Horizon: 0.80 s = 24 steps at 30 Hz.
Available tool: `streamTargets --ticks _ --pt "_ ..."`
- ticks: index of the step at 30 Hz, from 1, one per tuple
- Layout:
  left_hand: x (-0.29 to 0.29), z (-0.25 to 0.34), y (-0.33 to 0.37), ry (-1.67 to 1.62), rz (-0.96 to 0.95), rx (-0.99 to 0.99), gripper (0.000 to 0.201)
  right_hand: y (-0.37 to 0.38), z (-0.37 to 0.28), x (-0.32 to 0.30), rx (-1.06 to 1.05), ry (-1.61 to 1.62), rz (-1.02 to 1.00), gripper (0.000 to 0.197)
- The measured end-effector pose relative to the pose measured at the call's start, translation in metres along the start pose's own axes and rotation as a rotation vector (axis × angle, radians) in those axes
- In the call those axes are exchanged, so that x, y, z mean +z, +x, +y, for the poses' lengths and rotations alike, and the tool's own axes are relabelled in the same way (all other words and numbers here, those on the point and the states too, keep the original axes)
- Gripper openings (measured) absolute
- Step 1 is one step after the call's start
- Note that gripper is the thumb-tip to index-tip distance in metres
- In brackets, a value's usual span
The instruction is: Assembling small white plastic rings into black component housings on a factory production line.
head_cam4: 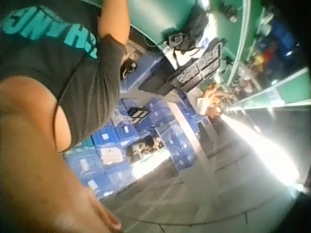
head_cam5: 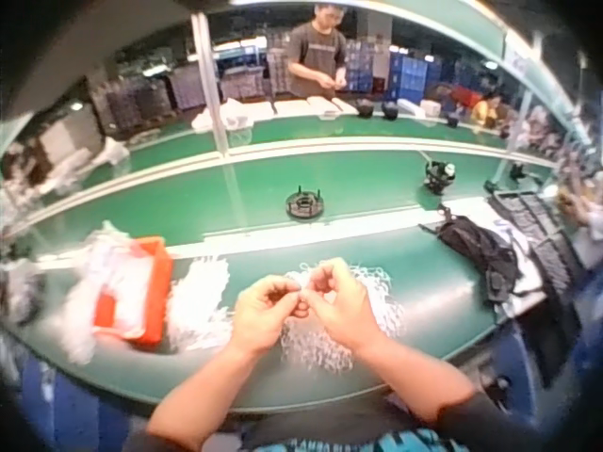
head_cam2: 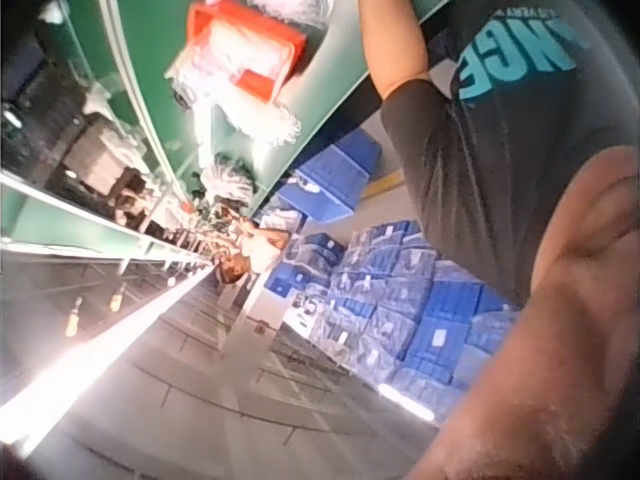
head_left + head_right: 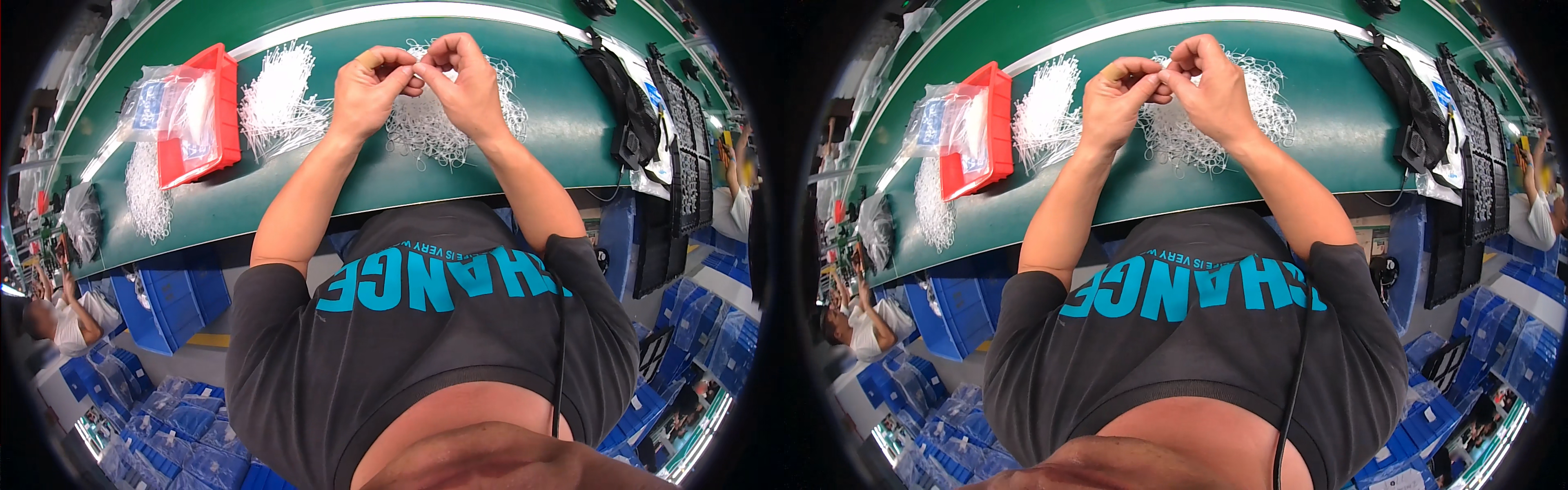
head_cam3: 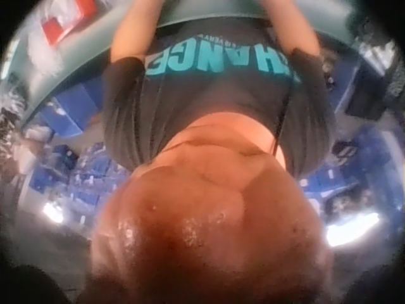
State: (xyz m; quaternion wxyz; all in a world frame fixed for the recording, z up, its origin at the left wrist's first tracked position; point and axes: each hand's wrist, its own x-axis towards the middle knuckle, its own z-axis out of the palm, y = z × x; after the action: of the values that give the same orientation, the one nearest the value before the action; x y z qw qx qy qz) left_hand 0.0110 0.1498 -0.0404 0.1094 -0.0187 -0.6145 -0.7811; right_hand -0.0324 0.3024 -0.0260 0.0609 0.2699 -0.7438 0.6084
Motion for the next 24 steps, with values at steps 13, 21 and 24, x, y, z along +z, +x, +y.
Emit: streamTargets --ticks 13,21,24 --pt "-0.106 0.02 0.06 1.582 0.157 -0.162 0.019 -0.003 0.014 -0.032 -0.067 -0.298 0.028 0.015" --pt "-0.113 0.002 0.07 1.718 0.184 -0.294 0.016 -0.01 0.019 -0.036 -0.002 -0.315 -0.007 0.017" --pt "-0.123 0.0 0.076 1.564 0.175 -0.249 0.017 -0.008 0.015 -0.033 -0.004 -0.296 -0.005 0.017"
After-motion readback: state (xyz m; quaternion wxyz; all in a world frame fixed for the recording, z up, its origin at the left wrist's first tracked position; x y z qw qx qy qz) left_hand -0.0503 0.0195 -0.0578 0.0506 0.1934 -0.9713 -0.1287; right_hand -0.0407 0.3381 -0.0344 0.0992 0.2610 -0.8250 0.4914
